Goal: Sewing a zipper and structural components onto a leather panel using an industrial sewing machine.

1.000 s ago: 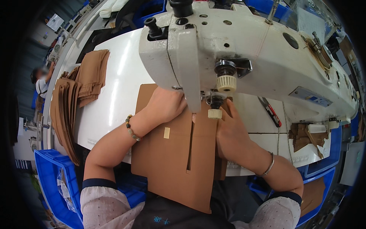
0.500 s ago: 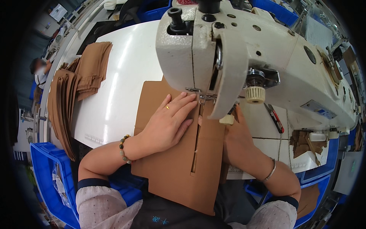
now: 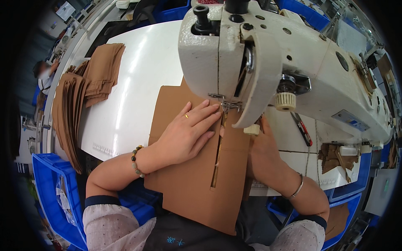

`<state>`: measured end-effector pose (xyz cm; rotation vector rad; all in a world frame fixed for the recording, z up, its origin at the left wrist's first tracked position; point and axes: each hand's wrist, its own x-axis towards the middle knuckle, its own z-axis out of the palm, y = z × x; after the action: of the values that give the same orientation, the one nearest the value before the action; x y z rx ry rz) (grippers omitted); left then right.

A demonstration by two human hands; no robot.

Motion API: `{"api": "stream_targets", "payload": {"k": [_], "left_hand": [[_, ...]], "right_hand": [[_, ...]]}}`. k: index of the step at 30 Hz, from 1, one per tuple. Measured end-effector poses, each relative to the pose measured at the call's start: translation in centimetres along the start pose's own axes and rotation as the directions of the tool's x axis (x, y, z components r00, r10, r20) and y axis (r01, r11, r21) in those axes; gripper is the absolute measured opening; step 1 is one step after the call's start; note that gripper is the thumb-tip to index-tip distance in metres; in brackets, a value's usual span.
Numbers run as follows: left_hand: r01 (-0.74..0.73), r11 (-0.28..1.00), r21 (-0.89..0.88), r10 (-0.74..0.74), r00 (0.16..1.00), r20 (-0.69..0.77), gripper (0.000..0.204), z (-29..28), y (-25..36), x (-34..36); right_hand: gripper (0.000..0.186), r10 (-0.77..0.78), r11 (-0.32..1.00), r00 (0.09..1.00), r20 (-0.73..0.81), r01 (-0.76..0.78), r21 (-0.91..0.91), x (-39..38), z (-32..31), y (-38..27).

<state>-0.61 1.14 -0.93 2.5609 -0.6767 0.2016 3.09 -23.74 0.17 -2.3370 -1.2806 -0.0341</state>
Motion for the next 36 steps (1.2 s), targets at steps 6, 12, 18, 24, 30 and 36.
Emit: {"api": "stream_targets", "payload": {"k": [6,12,18,24,30,36], "left_hand": [[-0.012,1.0,-0.011,0.012,1.0,0.019,0.051,-0.02,0.12,-0.22],[-0.024,1.0,-0.001,0.024,1.0,0.002,0.051,0.01,0.1,0.03],[-0.029,0.996,0.089,0.027,0.999,0.023,0.051,-0.01,0.24,0.1],[-0.035,0.992,0.122,0.031,0.999,0.034,0.052,0.08,0.07,0.16],[-0.052,0.989,0.135,0.046,0.998,0.046,0.053,0.06,-0.08,0.19],[-0.055,0.993,0.108,0.053,0.998,0.017,0.052,0.04,-0.06,0.24]], "right_hand": [[0.049,0.009,1.0,1.0,0.013,-0.009,0.021,-0.09,-0.09,0.01],[0.051,0.043,0.994,0.999,0.028,-0.045,0.095,-0.18,-0.02,0.03],[0.051,0.029,0.997,0.999,0.019,-0.031,0.071,-0.15,0.13,0.14],[0.049,-0.005,1.0,1.0,-0.012,0.006,0.02,0.11,0.12,0.08],[0.049,-0.017,1.0,1.0,-0.022,0.017,-0.011,0.1,0.06,0.06],[0.049,0.009,1.0,1.0,0.004,-0.009,0.017,-0.17,0.07,0.14]]}}
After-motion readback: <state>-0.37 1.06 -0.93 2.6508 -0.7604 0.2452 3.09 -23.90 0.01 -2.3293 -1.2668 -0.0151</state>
